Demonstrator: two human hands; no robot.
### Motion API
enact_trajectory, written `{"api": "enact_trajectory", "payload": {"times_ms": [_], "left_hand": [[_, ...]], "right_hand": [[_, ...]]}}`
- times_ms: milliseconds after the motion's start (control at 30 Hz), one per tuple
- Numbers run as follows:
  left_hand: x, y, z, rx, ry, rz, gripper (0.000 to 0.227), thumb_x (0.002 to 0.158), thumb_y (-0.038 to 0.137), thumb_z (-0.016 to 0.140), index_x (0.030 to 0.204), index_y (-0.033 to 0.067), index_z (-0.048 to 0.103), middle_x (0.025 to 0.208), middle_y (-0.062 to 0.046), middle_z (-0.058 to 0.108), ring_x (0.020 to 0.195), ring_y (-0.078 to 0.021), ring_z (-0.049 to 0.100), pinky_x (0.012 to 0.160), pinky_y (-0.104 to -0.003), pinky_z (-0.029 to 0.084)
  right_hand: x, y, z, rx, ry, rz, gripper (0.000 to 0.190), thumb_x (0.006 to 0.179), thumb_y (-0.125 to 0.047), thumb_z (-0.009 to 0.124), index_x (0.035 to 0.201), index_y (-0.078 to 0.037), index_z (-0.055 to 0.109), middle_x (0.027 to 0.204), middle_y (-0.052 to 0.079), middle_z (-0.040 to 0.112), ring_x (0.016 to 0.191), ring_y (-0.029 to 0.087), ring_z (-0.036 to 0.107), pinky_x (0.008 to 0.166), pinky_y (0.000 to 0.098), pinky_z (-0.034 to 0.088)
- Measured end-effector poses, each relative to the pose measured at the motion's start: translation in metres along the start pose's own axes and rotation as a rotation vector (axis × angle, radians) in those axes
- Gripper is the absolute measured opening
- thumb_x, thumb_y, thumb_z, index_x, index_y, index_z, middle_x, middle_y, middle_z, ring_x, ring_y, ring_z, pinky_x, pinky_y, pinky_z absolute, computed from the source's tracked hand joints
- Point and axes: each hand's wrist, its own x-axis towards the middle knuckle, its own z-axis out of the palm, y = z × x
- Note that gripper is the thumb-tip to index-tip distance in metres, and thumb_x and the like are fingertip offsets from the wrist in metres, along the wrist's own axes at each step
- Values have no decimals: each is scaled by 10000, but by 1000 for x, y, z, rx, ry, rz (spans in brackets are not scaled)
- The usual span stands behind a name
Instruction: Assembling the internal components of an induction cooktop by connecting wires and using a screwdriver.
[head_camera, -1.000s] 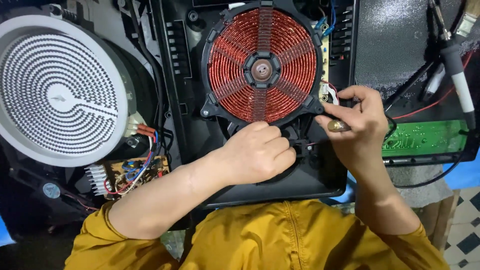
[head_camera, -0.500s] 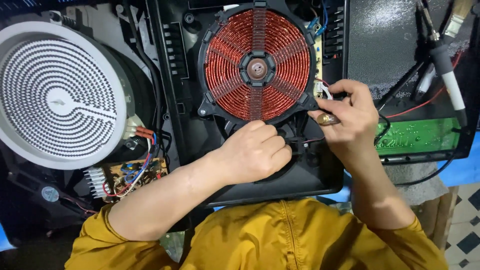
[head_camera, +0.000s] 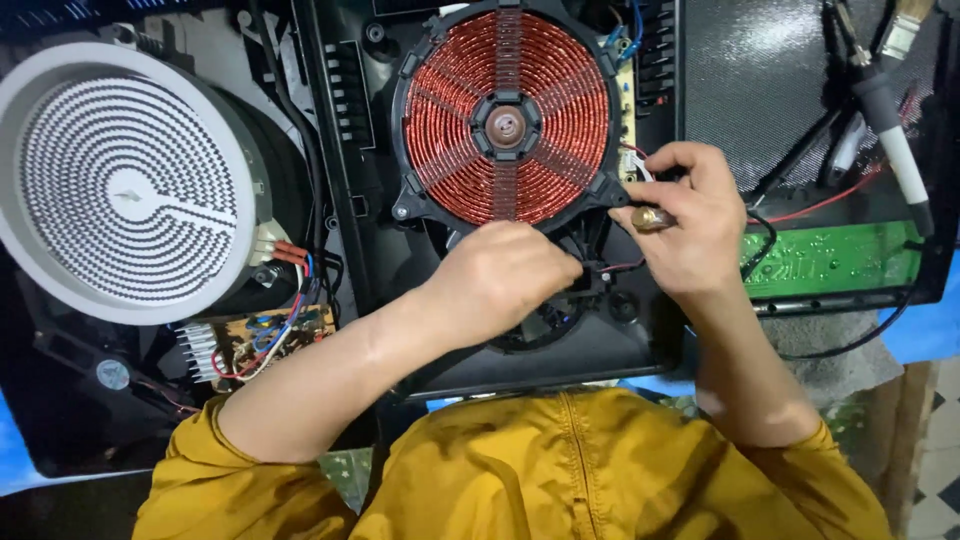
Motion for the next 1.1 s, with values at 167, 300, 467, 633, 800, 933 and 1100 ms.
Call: {"api": "enact_trajectory", "payload": {"times_ms": [167,300,467,633,800,933,1100], "left_hand": [[16,-1,-11,-139,-76,-392,250,920,50,763,1168,70,738,999,-150,774,922,-370,746,781,-465,589],[38,-24,6,-68,-86,-361,174,920,70,761,1089,111,753,965,-112,783,944,-356,746,795,-458,598],[36,-50,35,-17,-38,-343,146,905,129,786,1025,212,765,891,34,777,900,-248,756,803,-349,592],[42,-46,39,30,-13,-209,104,888,116,798,937,199,761,856,55,747,882,-234,726,800,-342,577],[44,-43,46,35,-14,-162,94,894,48,768,887,139,745,805,-4,729,855,-286,703,773,-379,575],[38,-52,54,157,-85,-84,83,873,141,790,850,167,715,860,51,696,915,-212,665,789,-335,537],[39,-50,52,147,-92,-51,74,885,122,782,856,130,714,866,21,668,896,-245,640,781,-356,533]], "right_hand": [[10,-15,-7,18,-4,26,192,850,-39,944,979,0,807,1130,130,651,729,306,635,654,382,530],[9,-9,0,-19,45,-4,200,788,16,947,934,-4,813,1113,118,662,738,324,636,680,415,544],[1,1,9,-67,88,37,151,737,-29,900,831,-50,784,1093,36,657,887,318,681,782,412,563],[2,5,13,-70,126,16,143,750,-79,923,806,-76,791,1060,30,662,866,328,682,779,430,564],[2,4,12,-86,138,17,176,801,-151,943,775,-93,779,1028,13,661,857,323,682,781,429,556],[2,3,10,-65,119,8,101,802,-66,885,776,-79,788,1044,29,656,889,336,687,816,435,555],[1,4,13,-73,125,10,136,820,-115,907,773,-89,782,1041,19,655,885,328,684,808,431,552]]}}
